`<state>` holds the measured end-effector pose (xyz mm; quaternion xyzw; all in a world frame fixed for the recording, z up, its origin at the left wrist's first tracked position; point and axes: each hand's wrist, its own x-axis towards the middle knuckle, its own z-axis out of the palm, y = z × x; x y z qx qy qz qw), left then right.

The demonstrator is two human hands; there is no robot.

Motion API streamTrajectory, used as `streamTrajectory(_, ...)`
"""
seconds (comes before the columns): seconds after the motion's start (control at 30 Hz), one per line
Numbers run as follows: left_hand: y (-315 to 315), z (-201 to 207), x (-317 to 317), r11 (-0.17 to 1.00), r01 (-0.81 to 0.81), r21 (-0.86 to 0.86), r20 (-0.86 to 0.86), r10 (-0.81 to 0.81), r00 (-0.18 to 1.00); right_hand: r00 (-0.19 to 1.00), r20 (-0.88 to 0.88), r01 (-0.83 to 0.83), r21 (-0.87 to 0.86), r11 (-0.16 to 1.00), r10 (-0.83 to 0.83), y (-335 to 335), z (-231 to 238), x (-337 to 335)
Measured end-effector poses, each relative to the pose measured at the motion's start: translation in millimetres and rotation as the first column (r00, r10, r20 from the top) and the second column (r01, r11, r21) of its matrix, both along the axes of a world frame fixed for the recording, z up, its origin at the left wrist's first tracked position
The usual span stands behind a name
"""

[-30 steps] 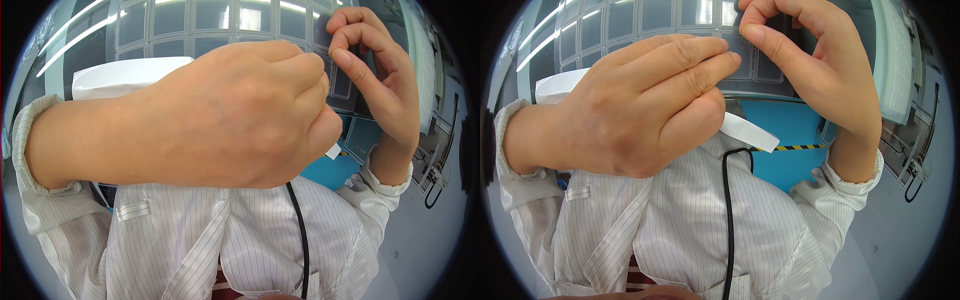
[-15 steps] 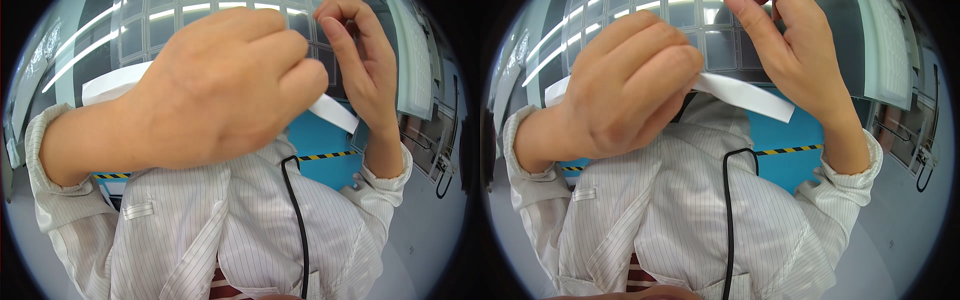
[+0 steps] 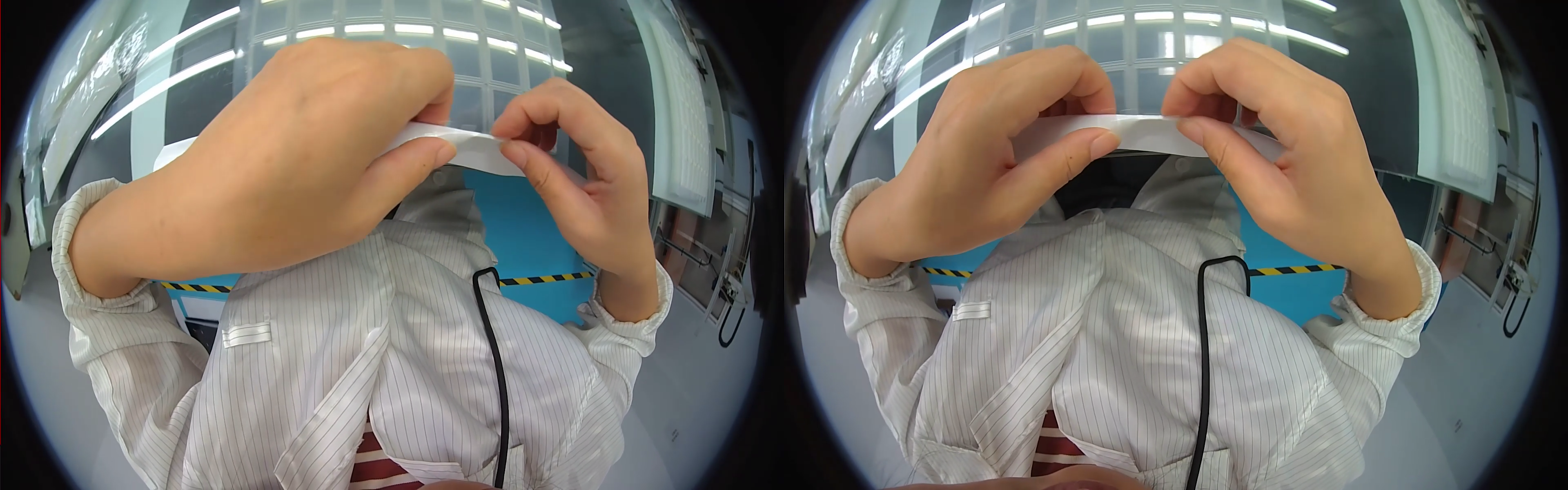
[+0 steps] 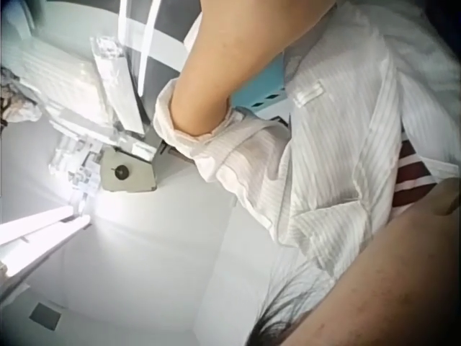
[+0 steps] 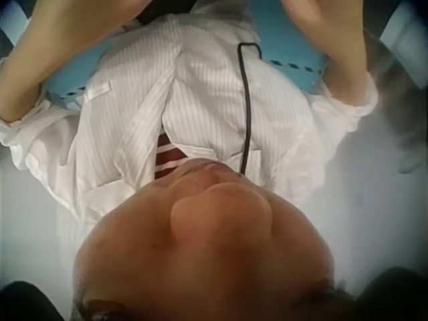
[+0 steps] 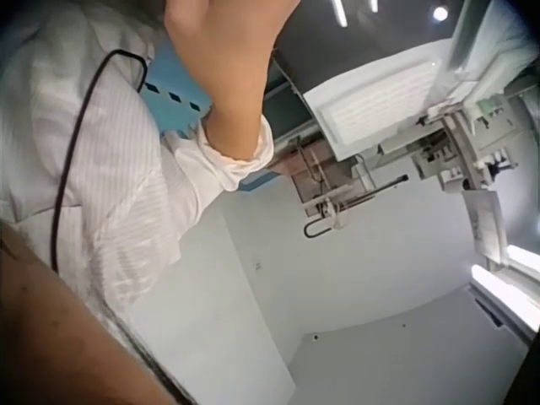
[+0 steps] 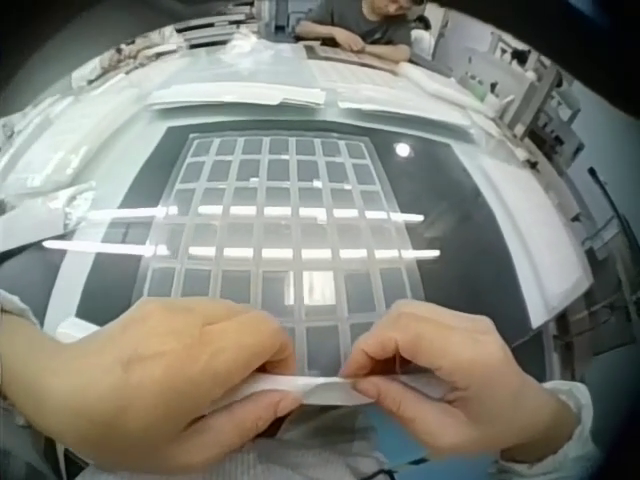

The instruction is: Sorting small white strips and placing them into a plastic grid tray for assembly.

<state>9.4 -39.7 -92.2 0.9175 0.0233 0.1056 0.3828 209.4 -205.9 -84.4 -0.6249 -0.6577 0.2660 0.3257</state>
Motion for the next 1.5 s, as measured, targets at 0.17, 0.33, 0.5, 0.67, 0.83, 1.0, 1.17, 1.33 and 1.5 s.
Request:
streamTrajectory(0.17, 2.3, 3.2, -13.0, 0.997, -0.067, -0.029, 0.026, 0.068, 0.997, 0.984, 0.171, -0.079, 0.229, 0.97, 0.04, 7.5, 0.2, -14.5)
streamTrajectory(0.33, 1.9, 0.7, -18.0, 0.996, -0.087, -0.024, 0.126, 0.09, 0.988, 0.978, 0.181, -0.154, 0.267, 0.951, 0.107, 14.9, 4.4, -15.6)
streamTrajectory(0.5, 3.6, 2.5, -16.1, 0.995, 0.008, 0.098, 0.008, -0.009, 1.0, 0.992, -0.054, -0.103, 0.143, 0.984, 0.112, 19.1, 10.9, 5.9)
streamTrajectory(0.67, -11.4, -8.7, -1.0, 0.978, 0.096, 0.184, 0.147, -0.124, 0.981, 0.988, -0.016, 0.149, -0.196, 0.969, -0.155, 30.6, 0.2, 23.8)
streamTrajectory(0.83, -15.0, -19.3, 8.9, 0.939, 0.119, 0.321, 0.173, -0.182, 0.968, 0.997, 0.033, 0.078, -0.162, 0.984, -0.074, 33.9, -1.2, 27.4)
streamTrajectory(1.0, -13.7, -29.1, 7.3, 0.946, 0.057, 0.32, 0.261, -0.146, 0.954, 1.0, 0.016, 0.01, -0.159, 0.987, -0.008, 41.1, -0.1, 21.5)
streamTrajectory(1.17, -13.5, -28.3, 9.4, 0.945, 0.074, 0.317, 0.265, -0.164, 0.95, 0.966, -0.06, 0.205, -0.408, 0.89, -0.25, 46.7, 22.3, 2.3)
streamTrajectory(1.33, -14.3, -28.8, 12.4, 0.949, 0.077, 0.306, 0.268, -0.164, 0.949, 0.969, -0.048, 0.208, -0.361, 0.909, -0.241, 47.0, 24.7, 1.7)
streamTrajectory(1.5, -15.8, -32.9, 16.2, 0.965, 0.074, 0.25, 0.348, -0.161, 0.924, 0.964, 0.026, 0.257, -0.367, 0.894, -0.266, 41.8, 23.6, 2.4)
